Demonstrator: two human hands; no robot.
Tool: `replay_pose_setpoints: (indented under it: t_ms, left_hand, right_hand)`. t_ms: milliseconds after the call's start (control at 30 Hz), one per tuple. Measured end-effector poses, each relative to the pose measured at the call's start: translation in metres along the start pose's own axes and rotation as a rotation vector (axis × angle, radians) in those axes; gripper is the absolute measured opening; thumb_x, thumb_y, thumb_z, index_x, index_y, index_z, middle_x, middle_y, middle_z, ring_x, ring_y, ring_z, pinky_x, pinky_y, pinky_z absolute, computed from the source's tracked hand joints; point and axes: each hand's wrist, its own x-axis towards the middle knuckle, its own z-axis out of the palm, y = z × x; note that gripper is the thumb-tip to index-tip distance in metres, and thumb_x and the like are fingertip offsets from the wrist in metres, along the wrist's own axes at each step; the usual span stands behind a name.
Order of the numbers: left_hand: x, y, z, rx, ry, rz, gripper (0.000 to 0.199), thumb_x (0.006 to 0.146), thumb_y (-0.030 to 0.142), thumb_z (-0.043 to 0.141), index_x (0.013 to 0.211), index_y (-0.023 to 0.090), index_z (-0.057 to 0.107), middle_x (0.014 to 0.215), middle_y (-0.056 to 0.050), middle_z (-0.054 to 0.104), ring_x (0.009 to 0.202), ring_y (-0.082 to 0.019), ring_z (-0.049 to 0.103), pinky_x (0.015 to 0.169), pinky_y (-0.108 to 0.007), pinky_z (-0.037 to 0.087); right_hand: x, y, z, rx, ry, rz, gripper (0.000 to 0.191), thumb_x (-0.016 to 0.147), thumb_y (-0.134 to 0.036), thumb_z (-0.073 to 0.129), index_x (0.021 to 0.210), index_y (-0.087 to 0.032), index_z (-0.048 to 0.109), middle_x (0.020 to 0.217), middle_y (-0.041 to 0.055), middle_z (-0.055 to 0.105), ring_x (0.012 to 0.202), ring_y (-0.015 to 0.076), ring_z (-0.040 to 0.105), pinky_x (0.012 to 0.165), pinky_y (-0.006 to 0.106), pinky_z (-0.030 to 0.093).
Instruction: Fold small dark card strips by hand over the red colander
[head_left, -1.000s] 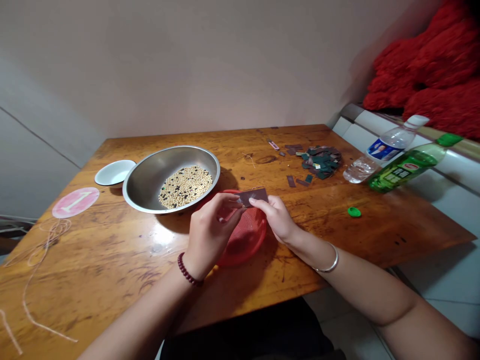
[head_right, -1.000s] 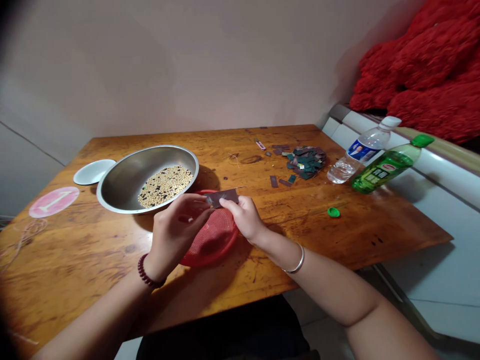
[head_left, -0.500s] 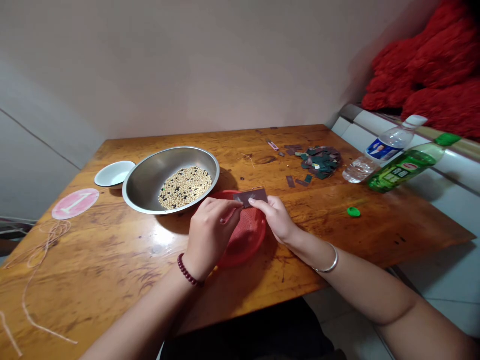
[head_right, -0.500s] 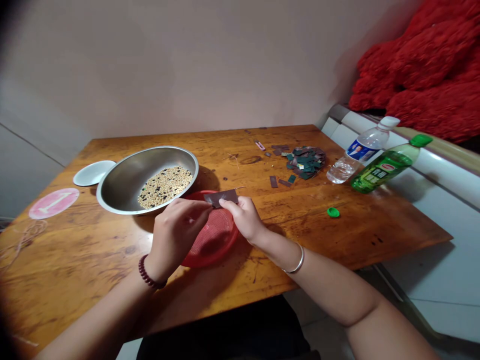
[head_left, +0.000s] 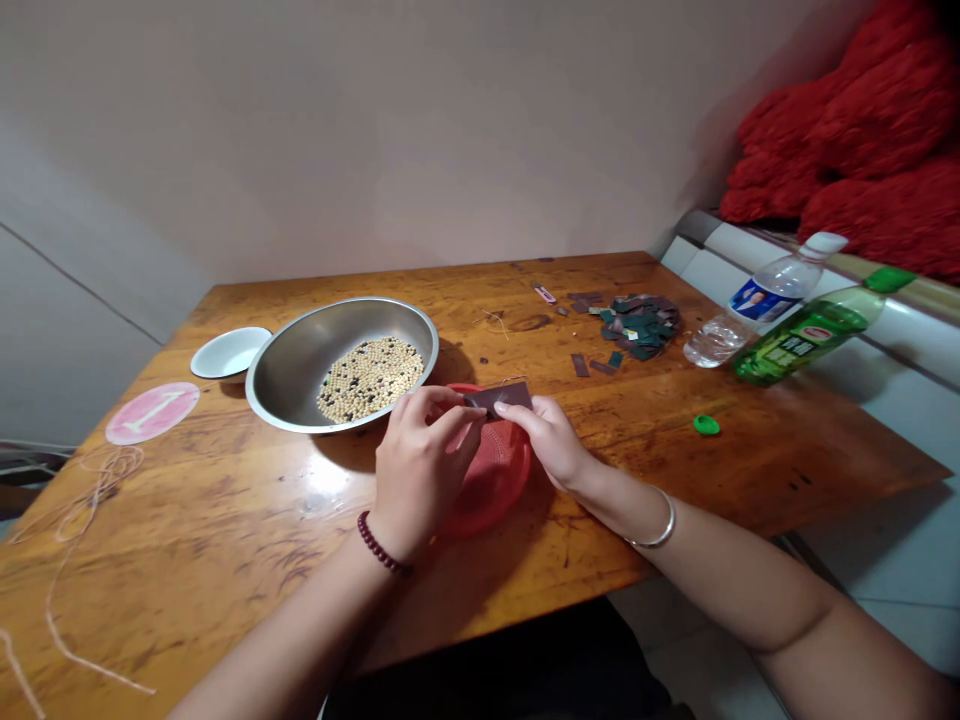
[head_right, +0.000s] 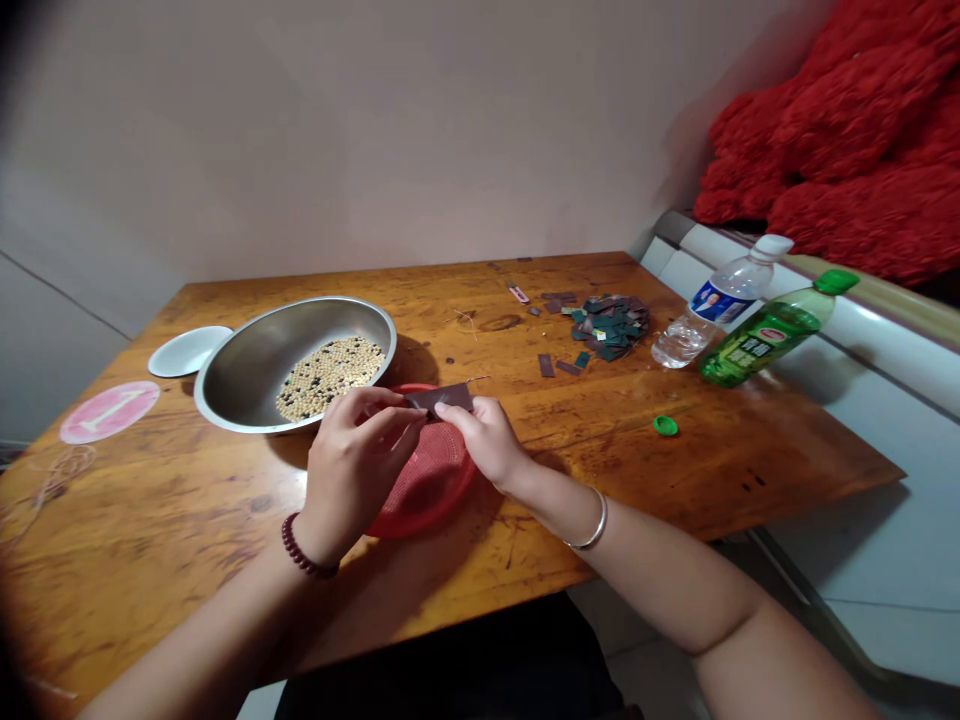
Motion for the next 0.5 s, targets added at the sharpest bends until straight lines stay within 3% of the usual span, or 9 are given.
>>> replay_pose_setpoints:
  t_ms: [200,500]
  left_hand:
    - [0.0011,-0.0015,-0.0005,-0.083,-0.001,-0.069,0.008,0.084,0.03,0.066,0.084,0.024,0.071,0.099,-0.005,0.061,0.093,-0.019,0.056,0.081,-0.035,0.048]
    - [-0.0022,0.0008,-0.0002,0.095,0.048,0.046,0.007,0.084,0.026,0.066,0.079,0.022,0.069,0.098,-0.005,0.064,0.091,-0.021,0.053,0.079,-0.033,0.049]
  right_hand:
    - [-0.0002,0.0011,-0.0006,0.0,-0.01,0.001,0.023,0.075,-0.037,0.067,0.063,-0.018,0.065,0.066,-0.0004,0.065,0.066,0.0147,0.057,0.071,0.029,0.045]
    - [0.001,0.0032,-0.0016,-0.039,0.002,0.0,0.025,0.075,-0.039,0.068,0.064,-0.017,0.065,0.065,-0.001,0.064,0.068,0.0151,0.057,0.071,0.029,0.045]
